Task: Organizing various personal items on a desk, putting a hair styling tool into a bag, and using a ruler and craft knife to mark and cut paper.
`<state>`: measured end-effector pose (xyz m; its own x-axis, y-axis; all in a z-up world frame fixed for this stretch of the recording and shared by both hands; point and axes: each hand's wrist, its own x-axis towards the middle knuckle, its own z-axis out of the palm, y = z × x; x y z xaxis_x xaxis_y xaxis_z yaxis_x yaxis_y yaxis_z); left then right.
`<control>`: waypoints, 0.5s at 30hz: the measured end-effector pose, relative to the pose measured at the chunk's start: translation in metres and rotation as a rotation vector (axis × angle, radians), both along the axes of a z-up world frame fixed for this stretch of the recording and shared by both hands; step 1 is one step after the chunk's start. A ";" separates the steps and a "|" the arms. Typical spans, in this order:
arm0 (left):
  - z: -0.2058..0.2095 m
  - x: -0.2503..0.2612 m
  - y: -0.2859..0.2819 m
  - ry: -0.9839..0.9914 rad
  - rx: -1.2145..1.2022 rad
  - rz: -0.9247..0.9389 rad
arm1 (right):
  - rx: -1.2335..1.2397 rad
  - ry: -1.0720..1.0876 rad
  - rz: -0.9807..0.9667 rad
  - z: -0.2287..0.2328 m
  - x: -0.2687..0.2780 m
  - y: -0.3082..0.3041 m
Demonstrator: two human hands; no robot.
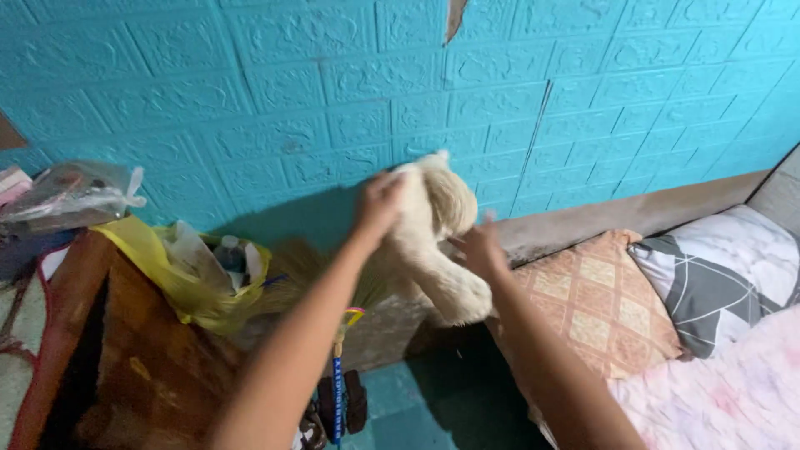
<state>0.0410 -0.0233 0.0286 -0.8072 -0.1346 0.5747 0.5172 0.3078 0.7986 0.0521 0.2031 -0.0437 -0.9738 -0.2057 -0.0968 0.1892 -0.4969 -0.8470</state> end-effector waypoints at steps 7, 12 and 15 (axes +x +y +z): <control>0.003 0.046 0.015 -0.292 0.070 0.227 | 0.222 -0.435 -1.070 -0.111 -0.016 0.075; -0.081 0.012 0.080 0.060 -0.158 0.152 | 0.294 -0.308 -0.526 -0.081 0.005 0.066; -0.040 0.050 0.057 0.220 -0.305 0.137 | 0.315 -0.212 -0.123 -0.065 0.021 0.055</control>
